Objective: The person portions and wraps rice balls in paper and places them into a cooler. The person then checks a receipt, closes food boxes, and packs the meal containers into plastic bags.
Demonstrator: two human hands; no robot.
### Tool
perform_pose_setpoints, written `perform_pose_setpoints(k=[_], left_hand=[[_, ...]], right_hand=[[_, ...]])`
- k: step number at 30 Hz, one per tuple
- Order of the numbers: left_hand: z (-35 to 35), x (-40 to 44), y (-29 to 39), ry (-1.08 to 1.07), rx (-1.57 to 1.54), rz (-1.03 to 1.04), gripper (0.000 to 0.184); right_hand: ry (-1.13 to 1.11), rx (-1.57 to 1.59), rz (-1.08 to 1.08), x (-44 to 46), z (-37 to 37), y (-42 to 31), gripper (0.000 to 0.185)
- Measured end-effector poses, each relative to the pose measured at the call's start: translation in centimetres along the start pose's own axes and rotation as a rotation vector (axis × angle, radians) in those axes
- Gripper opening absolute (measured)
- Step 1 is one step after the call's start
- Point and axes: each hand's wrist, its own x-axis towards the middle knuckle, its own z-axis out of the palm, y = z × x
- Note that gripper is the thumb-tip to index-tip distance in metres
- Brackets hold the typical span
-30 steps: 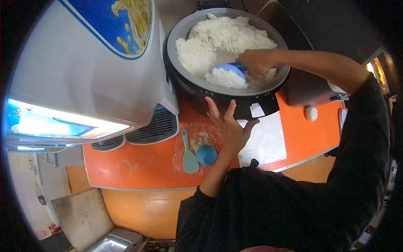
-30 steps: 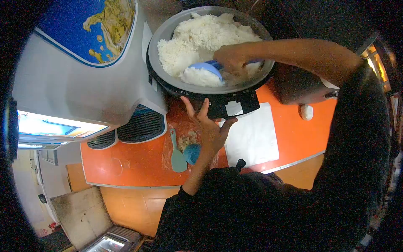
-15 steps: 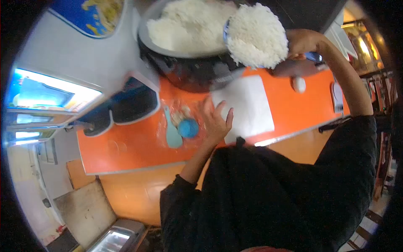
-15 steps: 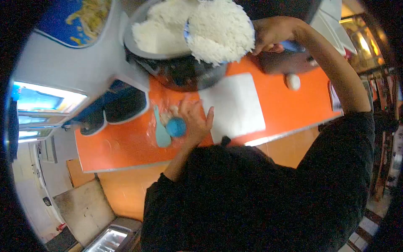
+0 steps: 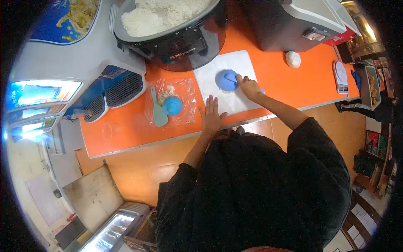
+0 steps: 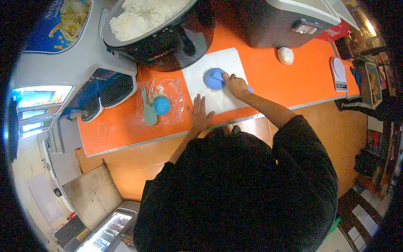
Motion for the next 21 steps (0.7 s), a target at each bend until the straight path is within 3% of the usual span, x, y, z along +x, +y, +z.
perform_pose_setpoints(k=[10,12,13,16,19,21], left_hand=[[0.4,-0.3,0.9,-0.018,0.072,-0.045,0.07],[0.9,-0.5,0.8,0.027,0.135,-0.048,0.071],[0.9,-0.5,0.9,0.031,0.139,-0.052,0.071],[0.5,-0.3,1.4,0.025,0.1,-0.073,0.071],[0.6,-0.4,2.1,-0.033,0.098,-0.095,0.068],[0.9,-0.3,2.6,0.229,-0.278,-0.063,0.06]], right_hand=[[0.045,0.123,0.011,-0.1,-0.4,1.0,0.016],[-0.056,0.414,0.17,0.1,-2.0,2.7,0.023],[-0.023,0.616,0.227,-0.1,-2.8,4.0,0.03],[0.074,0.87,0.405,-0.7,-3.1,8.0,0.026],[0.11,0.719,0.414,-2.8,-2.1,11.6,0.031],[0.125,0.708,0.486,-3.6,-0.4,11.9,0.032]])
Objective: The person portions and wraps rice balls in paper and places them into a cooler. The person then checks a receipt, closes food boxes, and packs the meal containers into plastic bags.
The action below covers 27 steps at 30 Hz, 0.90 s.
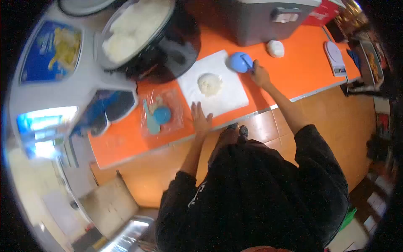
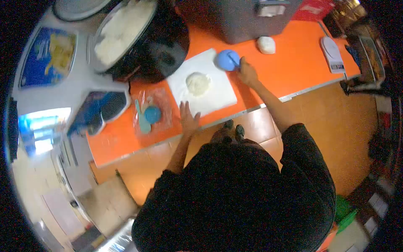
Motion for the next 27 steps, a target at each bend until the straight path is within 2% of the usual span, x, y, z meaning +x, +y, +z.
perform_pose_setpoints(k=[1,3,5,6,7,8,9,11,12,13,14,15,16,17,18,19,21,23,24,26,27], left_hand=[[-0.2,0.0,1.1,0.035,0.068,0.077,0.055],[0.1,0.6,4.2,0.039,0.126,0.224,0.041],[3.0,1.1,6.5,0.002,0.0,0.466,0.021],[5.1,1.5,7.9,-0.045,-0.204,0.537,0.012],[7.3,1.5,9.3,-0.092,-0.298,0.602,0.01],[9.5,1.4,10.8,-0.147,-0.392,0.663,0.008],[10.1,1.5,13.7,-0.359,-0.44,0.554,0.005],[12.1,2.1,19.3,-0.592,-0.476,0.504,0.002],[13.6,2.8,22.1,-0.593,-0.556,0.737,0.004],[15.2,3.4,25.0,-0.587,-0.635,0.966,0.009],[16.7,3.8,28.1,-0.599,-0.646,1.014,0.009],[18.4,4.1,31.3,-0.704,-0.58,1.182,0.007],[20.2,4.1,34.6,-0.802,-0.514,1.341,0.007],[22.8,3.5,37.4,-0.807,-0.529,1.376,0.007],[25.5,2.3,39.8,-0.893,-0.528,1.326,0.008],[28.2,0.3,42.7,-0.984,-0.529,1.257,0.01],[34.4,-3.2,47.4,-0.998,-0.454,1.347,0.014],[38.8,-6.0,53.7,-1.119,-0.639,1.278,0.013],[39.6,-6.9,57.3,-1.116,-0.624,1.32,0.013],[41.8,-8.4,64.2,-1.161,-0.647,1.351,0.01],[44.3,-9.3,66.3,-1.159,-0.635,1.342,0.009]], right_hand=[[0.043,-0.015,0.041,0.2,0.4,0.8,0.032],[0.25,-0.092,-0.068,-0.1,1.3,0.3,0.03],[0.259,-0.054,-0.004,-0.7,-2.0,-1.9,0.03],[0.244,-0.049,-0.226,-1.6,-4.3,-1.7,0.032],[0.376,-0.072,-0.114,-2.2,-3.9,-0.1,0.032],[0.291,-0.007,-0.057,-2.6,-4.7,2.7,0.033],[0.246,-0.022,0.054,-4.9,-8.5,3.2,0.035],[0.33,0.087,0.123,-8.6,-10.2,11.4,0.027],[0.36,0.124,0.179,-11.2,-11.2,15.8,0.023],[0.455,0.025,0.198,-14.7,-11.1,21.4,0.022],[0.374,-0.052,0.378,-18.4,-12.7,25.9,0.023],[0.403,0.035,0.59,-22.4,-15.1,27.9,0.022],[0.523,-0.014,0.716,-26.5,-16.1,30.9,0.02],[0.471,0.022,0.887,-30.6,-18.5,32.5,0.019],[0.5,0.007,0.906,-33.7,-18.4,35.5,0.019],[0.522,0.022,1.014,-37.2,-16.7,39.4,0.02],[0.53,0.022,1.224,-44.8,-17.0,46.3,0.021],[0.515,0.557,1.209,-46.5,-23.2,46.8,0.007],[0.507,0.559,1.211,-46.8,-25.7,48.5,0.007],[0.452,0.767,1.136,-46.2,-30.7,52.5,0.006],[0.528,0.795,1.113,-45.5,-33.4,54.9,0.005]])
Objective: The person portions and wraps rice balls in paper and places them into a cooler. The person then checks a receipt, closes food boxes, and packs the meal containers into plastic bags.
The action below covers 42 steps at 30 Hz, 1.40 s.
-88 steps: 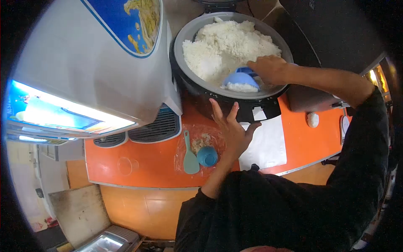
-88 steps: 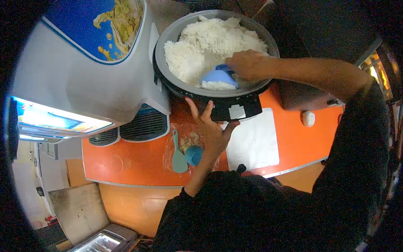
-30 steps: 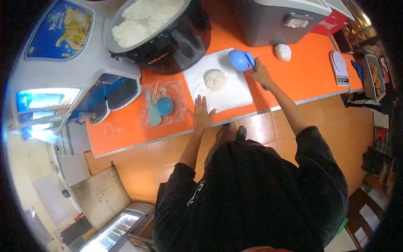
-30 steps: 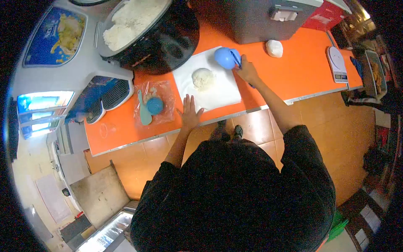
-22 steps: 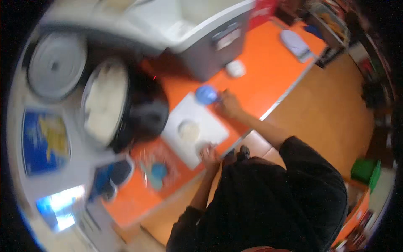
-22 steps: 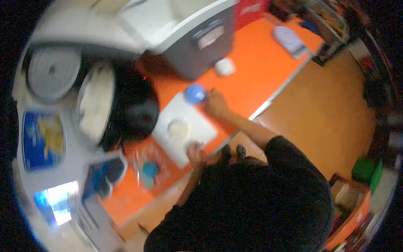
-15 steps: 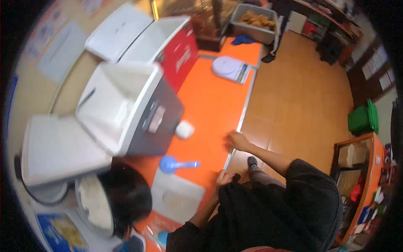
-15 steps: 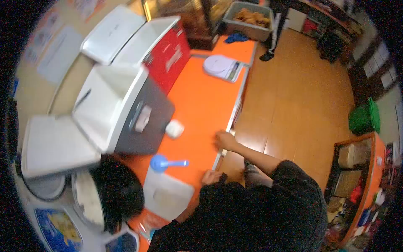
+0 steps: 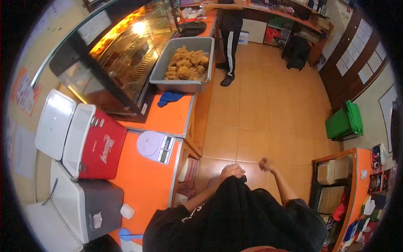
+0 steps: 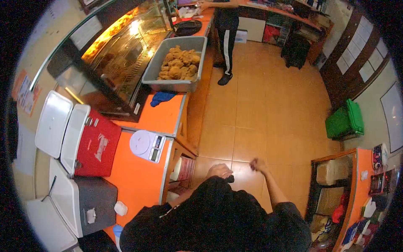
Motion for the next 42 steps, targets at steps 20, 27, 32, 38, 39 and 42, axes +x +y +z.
perform_pose_setpoints(k=[20,27,32,38,39,42], left_hand=[[-2.0,70.1,-30.4,0.064,-0.009,-0.004,0.011],[2.4,97.2,-37.6,-0.34,0.187,0.134,0.017],[1.9,111.2,-44.7,-0.219,0.164,0.017,0.024],[-5.6,122.0,-53.3,-0.048,0.284,-0.283,0.037],[-5.9,123.2,-55.9,0.053,0.162,-0.345,0.038],[-8.1,130.1,-60.8,0.146,0.001,-0.51,0.039]], right_hand=[[0.6,0.776,0.286,40.7,-45.1,-3.1,0.017],[0.472,0.785,0.472,56.1,-57.6,-5.0,0.021],[0.44,0.596,0.313,73.6,-76.4,-15.4,0.024],[0.339,0.183,-0.145,101.7,-94.5,-39.3,0.028],[0.301,0.123,-0.223,106.5,-95.4,-43.8,0.029],[-0.046,0.276,-0.48,124.4,-93.6,-53.0,0.028]])
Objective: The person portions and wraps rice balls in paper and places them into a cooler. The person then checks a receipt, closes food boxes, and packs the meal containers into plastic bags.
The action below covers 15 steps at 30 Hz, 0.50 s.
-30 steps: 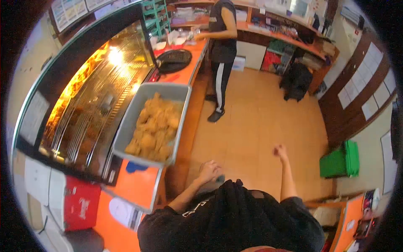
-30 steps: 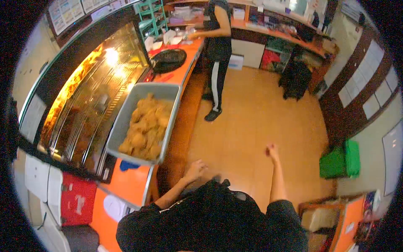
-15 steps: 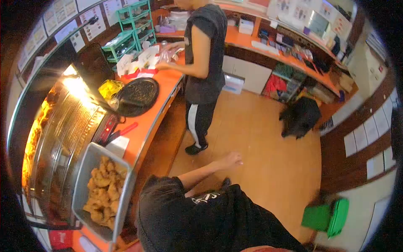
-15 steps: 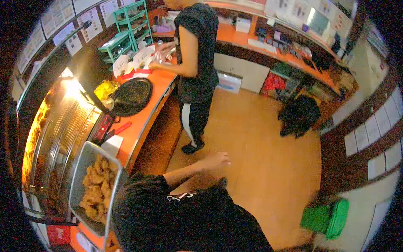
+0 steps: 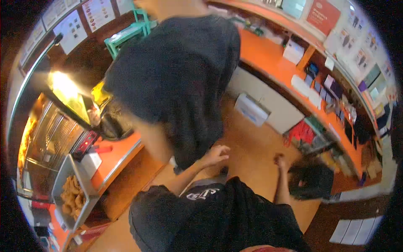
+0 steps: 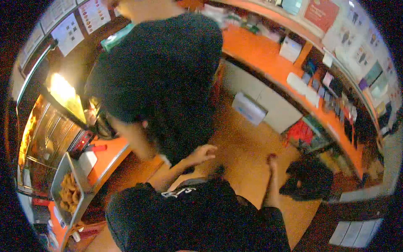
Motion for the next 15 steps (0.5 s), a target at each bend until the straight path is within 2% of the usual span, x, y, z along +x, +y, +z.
perform_pose_setpoints(k=[1,4,5,6,8,10,12,14,15], left_hand=[[-0.7,4.0,0.0,0.019,-0.009,0.004,0.041],[-2.0,13.6,2.3,0.017,-0.021,-0.034,0.045],[-2.3,17.0,2.7,0.136,0.015,0.03,0.045],[-2.8,20.0,3.1,0.248,0.057,0.082,0.046],[-5.3,24.2,5.0,0.208,0.204,-0.051,0.046],[-7.6,27.8,4.4,0.274,0.072,-0.048,0.045],[-9.9,30.0,1.0,0.361,0.084,-0.056,0.045],[-11.3,30.3,-1.8,0.544,0.21,-0.113,0.044],[-11.6,30.4,-3.7,0.609,0.206,-0.207,0.043]], right_hand=[[-0.164,0.205,-0.043,7.7,0.7,2.4,0.028],[-0.278,-0.278,0.027,16.0,13.1,-4.8,0.024],[-0.326,-0.324,0.041,18.0,14.4,-5.6,0.024],[-0.376,-0.354,0.065,19.5,15.4,-5.9,0.025],[-0.477,-0.308,0.123,20.8,14.2,-7.3,0.022],[-0.627,-0.242,0.197,24.9,14.0,-8.6,0.021],[-0.708,-0.244,0.211,31.1,16.6,-10.6,0.022],[-0.773,-0.261,0.296,35.4,17.8,-11.7,0.026],[-0.798,-0.294,0.337,38.1,17.4,-13.4,0.029]])
